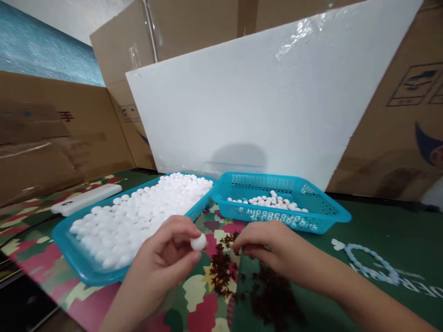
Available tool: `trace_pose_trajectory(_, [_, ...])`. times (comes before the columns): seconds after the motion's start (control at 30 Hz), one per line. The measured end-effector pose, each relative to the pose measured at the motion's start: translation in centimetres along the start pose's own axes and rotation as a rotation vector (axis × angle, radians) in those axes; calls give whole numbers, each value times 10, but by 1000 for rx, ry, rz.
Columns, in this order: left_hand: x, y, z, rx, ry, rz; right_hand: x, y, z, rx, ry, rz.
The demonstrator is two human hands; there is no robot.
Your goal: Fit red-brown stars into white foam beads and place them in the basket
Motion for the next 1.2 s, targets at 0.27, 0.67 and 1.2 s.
trace_pose_trajectory(0.27, [7, 9, 16, -162, -260, 115, -13, -21, 18, 188, -151, -220])
trace_pose_trajectory(0.67, [11, 23, 30, -358, -430, 121, 2, 0, 2, 482, -59, -160])
trace_pose_trajectory(1.2, [7, 18, 31, -328, -380, 70, 3, 10, 0, 898, 6, -307])
Point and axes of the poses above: each hand's wrist, its own x-axis towards the middle knuckle, its own y-axis out of the palm, z = x × y, the point moved 1 cm from there along x, towards the middle knuckle, and after that the axes turned 6 degrees about -y, right-handed, at the moved point
